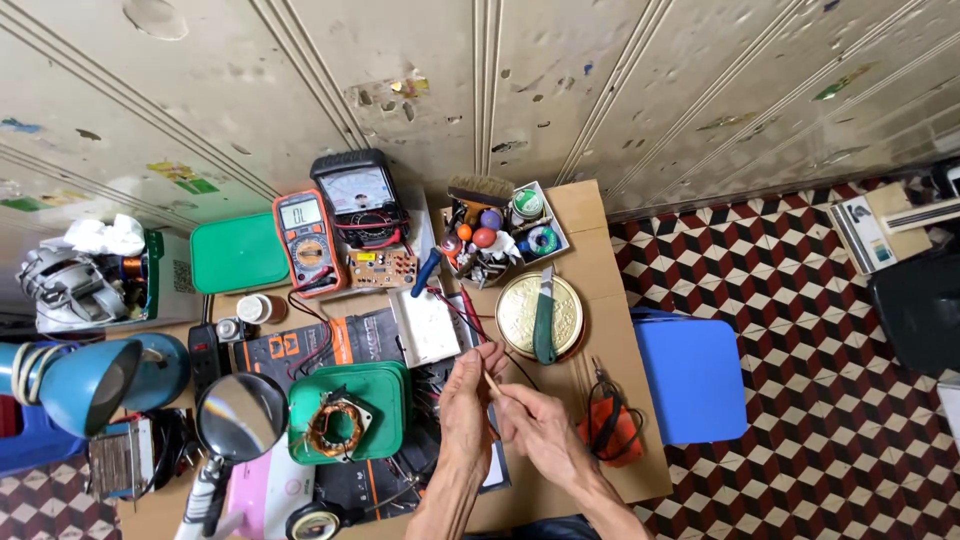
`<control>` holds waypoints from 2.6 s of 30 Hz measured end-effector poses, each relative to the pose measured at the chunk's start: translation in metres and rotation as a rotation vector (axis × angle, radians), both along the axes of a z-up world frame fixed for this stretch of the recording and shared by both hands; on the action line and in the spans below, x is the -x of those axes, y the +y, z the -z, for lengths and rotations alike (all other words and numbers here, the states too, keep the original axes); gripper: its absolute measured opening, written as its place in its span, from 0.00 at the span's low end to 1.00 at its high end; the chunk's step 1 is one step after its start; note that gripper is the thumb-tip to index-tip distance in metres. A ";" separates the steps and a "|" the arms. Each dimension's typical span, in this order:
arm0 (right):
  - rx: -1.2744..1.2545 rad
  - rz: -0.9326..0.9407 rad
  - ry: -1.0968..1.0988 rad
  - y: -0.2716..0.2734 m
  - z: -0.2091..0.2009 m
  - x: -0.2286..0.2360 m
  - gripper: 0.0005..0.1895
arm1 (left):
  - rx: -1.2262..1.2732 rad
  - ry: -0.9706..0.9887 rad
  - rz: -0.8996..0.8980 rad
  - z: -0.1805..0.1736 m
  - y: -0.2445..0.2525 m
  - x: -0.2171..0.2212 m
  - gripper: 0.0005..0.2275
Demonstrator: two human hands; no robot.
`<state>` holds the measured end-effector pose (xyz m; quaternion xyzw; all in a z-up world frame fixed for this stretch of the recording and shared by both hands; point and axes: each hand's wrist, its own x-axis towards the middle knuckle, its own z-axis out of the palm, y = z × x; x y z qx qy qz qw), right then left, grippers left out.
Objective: The person sits at a cluttered workbench and works on an electric motor stator with copper windings. They use a thin wooden stick to probe and separate winding wires, hold the stator under a magnifying lamp, apply tape, and turn the stator over to view and handle it from different sides.
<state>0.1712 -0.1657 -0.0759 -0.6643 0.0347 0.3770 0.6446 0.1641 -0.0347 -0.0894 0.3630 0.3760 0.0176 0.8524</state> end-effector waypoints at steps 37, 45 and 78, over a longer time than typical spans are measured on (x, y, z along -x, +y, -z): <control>-0.277 0.206 0.002 0.026 -0.059 0.041 0.16 | 0.142 0.017 -0.166 -0.095 0.039 0.132 0.12; -0.221 0.406 -0.134 0.043 -0.075 0.075 0.14 | -0.637 0.228 -0.188 -0.088 0.147 0.221 0.18; 0.106 0.328 -0.301 0.044 -0.077 0.073 0.17 | -0.597 0.014 0.131 -0.005 0.068 0.214 0.11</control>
